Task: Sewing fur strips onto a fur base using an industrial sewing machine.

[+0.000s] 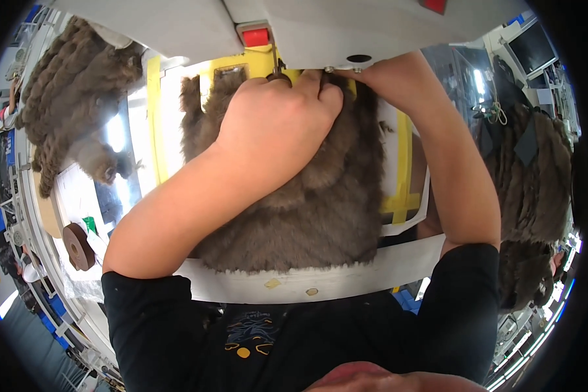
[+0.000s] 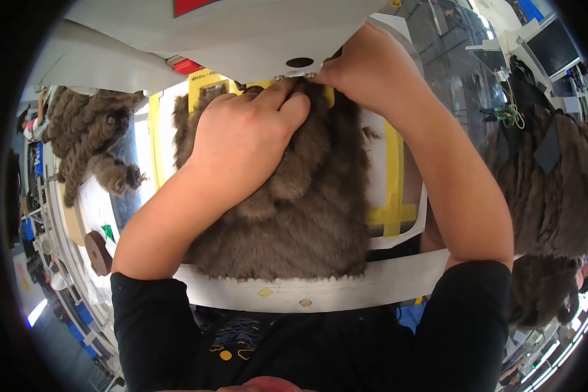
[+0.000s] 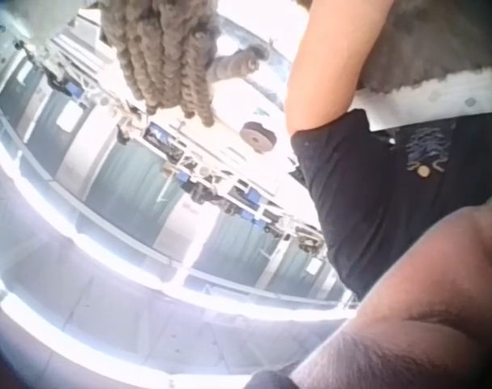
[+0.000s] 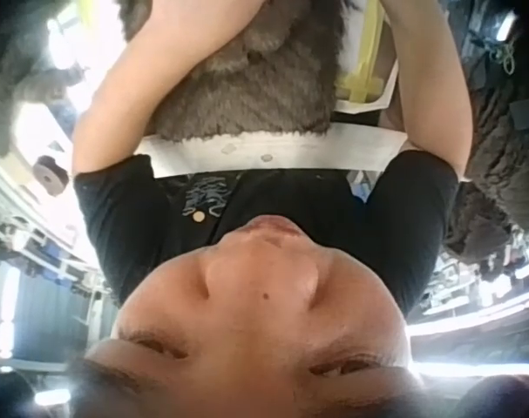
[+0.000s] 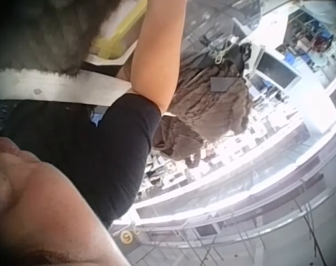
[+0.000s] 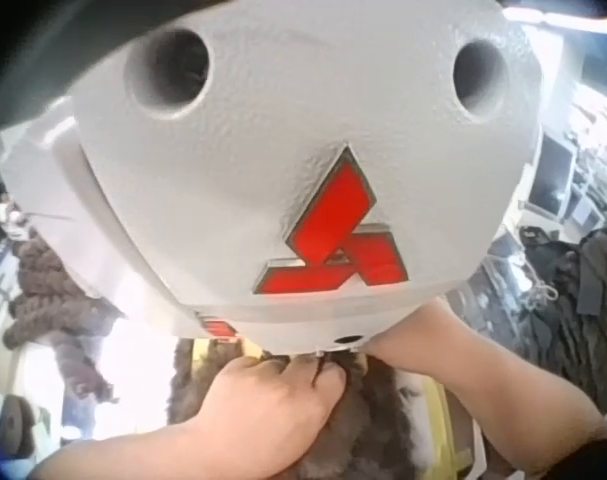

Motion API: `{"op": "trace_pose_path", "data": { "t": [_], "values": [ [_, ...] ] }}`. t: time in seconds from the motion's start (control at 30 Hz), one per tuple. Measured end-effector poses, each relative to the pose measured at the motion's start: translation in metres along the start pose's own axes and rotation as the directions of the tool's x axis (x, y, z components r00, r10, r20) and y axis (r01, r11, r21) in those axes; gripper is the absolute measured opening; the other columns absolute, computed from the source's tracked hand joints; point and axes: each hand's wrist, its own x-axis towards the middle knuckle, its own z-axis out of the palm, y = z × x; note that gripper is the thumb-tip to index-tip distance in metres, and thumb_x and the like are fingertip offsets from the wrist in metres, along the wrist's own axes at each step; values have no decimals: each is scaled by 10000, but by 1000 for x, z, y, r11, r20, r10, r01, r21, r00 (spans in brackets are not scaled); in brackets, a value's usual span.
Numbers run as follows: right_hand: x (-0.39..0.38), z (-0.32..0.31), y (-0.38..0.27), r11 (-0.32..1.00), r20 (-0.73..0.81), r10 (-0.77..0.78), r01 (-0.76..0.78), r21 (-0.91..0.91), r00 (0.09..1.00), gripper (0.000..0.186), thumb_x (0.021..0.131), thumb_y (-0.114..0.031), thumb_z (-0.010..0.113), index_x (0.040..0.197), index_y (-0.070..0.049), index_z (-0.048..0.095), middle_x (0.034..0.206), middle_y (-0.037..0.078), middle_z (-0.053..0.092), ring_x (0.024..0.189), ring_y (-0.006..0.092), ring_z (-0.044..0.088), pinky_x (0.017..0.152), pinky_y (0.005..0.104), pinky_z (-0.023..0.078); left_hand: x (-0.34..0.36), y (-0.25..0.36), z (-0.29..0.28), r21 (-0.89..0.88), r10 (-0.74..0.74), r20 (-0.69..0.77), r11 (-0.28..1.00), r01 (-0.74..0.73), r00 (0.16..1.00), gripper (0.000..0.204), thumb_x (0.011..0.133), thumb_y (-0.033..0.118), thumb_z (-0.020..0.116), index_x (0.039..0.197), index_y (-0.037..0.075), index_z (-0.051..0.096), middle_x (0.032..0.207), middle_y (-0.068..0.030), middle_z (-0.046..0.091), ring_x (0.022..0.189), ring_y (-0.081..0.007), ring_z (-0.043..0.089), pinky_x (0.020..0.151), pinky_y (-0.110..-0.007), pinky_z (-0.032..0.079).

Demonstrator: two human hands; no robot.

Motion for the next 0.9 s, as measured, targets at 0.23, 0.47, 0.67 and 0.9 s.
{"op": "trace_pose_path", "data": {
  "t": [0.23,0.47,0.67,0.9],
  "values": [
    [-4,-8,1,999,-28,-29,29,-28,999,312,775,-201,782,1022,-13,750,940,148,755,853,321,722,756,411,552,3,1,3,32,5,-41,999,-4,999,213,823,85,633,1035,62,647,1132,-104,736,760,-243,732,635,-361,572],
    [-32,-38,-30,998,301,-52,36,59,952,289,850,-14,606,1101,-6,751,986,160,746,901,332,712,799,400,553,-1,1,1,-10,1,-48,1000,-2,999,231,810,87,642,1038,54,646,1082,-92,728,733,-233,711,598,-356,554],
    [-42,-23,-12,951,236,-287,306,-47,928,341,841,13,548,1119,-23,744,1107,141,741,976,349,696,841,393,573,-1,2,3,-40,-5,-107,999,1,994,213,821,86,630,1032,58,631,1007,-84,704,731,-236,704,616,-357,551],
    [-47,-21,-38,869,317,-167,291,-399,934,163,870,-62,571,979,-75,691,1023,35,711,885,297,711,682,422,569,0,3,-1,-150,-75,-7,986,73,997,132,853,84,591,983,62,577,937,-90,673,778,-288,703,633,-391,544]
  ]
}}
